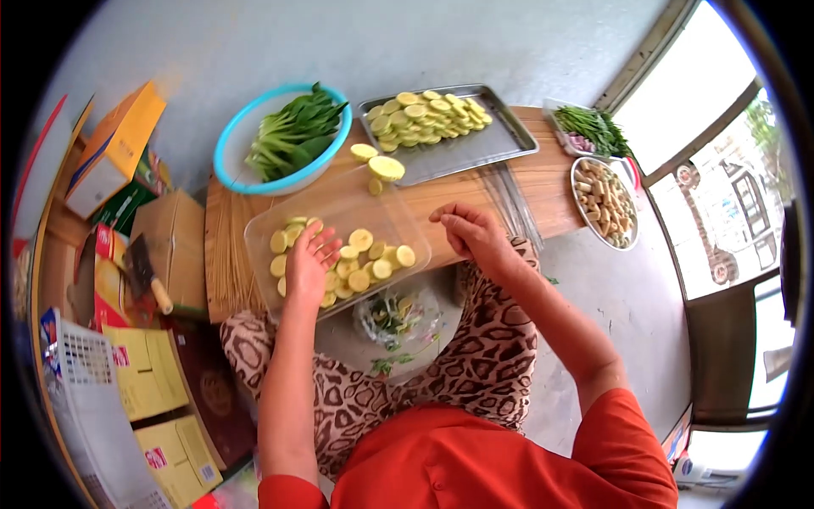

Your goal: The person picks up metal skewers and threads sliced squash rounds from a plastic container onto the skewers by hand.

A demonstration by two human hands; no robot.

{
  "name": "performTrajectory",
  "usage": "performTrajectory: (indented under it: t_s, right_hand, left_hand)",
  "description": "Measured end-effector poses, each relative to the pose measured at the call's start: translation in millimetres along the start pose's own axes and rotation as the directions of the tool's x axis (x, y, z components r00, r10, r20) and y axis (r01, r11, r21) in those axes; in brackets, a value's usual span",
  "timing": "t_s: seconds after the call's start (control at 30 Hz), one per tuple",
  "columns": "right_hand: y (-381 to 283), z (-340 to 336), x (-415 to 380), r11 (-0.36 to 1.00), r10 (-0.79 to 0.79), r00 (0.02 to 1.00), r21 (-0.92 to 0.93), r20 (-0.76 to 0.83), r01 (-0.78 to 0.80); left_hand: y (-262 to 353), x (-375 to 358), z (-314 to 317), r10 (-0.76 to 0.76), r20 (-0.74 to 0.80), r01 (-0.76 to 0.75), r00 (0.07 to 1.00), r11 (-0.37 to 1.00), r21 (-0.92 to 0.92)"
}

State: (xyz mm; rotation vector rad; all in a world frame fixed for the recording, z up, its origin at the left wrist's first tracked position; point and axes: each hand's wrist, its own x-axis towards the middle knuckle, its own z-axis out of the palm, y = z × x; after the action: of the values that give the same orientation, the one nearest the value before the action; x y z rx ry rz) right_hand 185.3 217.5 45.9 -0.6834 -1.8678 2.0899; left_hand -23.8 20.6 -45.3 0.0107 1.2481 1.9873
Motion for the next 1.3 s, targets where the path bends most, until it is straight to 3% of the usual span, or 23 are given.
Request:
performTrajectory:
  t_s: [0.13,0.4,0.6,0.77,0.93,1.0,1.07,1.17,1.2,1.3]
  right_hand:
    - [-10.8,-50.0,23.7,0.992,-0.085,0.986,-0.107,-0.141,0.070]
    - [21.6,-151.0,101.3,0.994,-0.107,0.930,-0.059,-0.351,0.092]
    - [26.5,-194.5,183.1,0.993,-0.061,0.855,-0.117,-0.515,0.000]
    - [34.4,-216.6,241.6,0.996,-0.036,0.894,-0.087,-0.447,-0.003]
    - [59.8,-233.7,240.6,0.977,0.013,0.820,-0.168,-0.572,-0.132]
    - [65.9,-234.5,226.4,0.955,-0.042,0.774,-0.254,-0.632,-0.155]
    - [71.3,-239.3,212.3,0.950,-0.074,0.750,-0.274,-0.658,-0.147]
    - [81.7,-250.5,182.5,0.922,-0.252,0.717,-0.385,-0.650,-0.026]
    - [81.5,-252.1,166.0,0.900,-0.229,0.733,-0.426,-0.640,-0.091]
    - [103.7,-264.4,126.0,0.652,-0.288,0.778,-0.710,-0.558,-0.267]
  left_hand:
    - [0.6,-6.7,14.0,-0.013,-0.005,0.013,1.000,0.995,0.103]
    - [-3.6,-10.0,28.5,-0.014,0.054,-0.002,0.998,0.962,0.273]
    - [-3.0,-8.8,35.6,-0.003,0.139,-0.047,0.990,0.933,0.358]
    - [-5.2,-4.7,34.0,-0.013,0.137,-0.039,0.991,0.929,0.369]
    - [-4.2,-6.6,32.8,0.009,0.148,-0.065,0.989,0.922,0.381]
    - [-6.2,-7.0,33.9,0.017,0.170,-0.083,0.985,0.919,0.386]
    - [-7.4,-8.3,33.7,0.029,0.182,-0.097,0.983,0.921,0.378]
    - [-8.2,-9.0,34.0,0.032,0.180,-0.102,0.983,0.912,0.397]
    - [-7.4,-10.9,36.4,0.045,0.186,-0.119,0.982,0.904,0.410]
    - [-10.6,-11.8,35.6,0.071,0.206,-0.161,0.976,0.874,0.459]
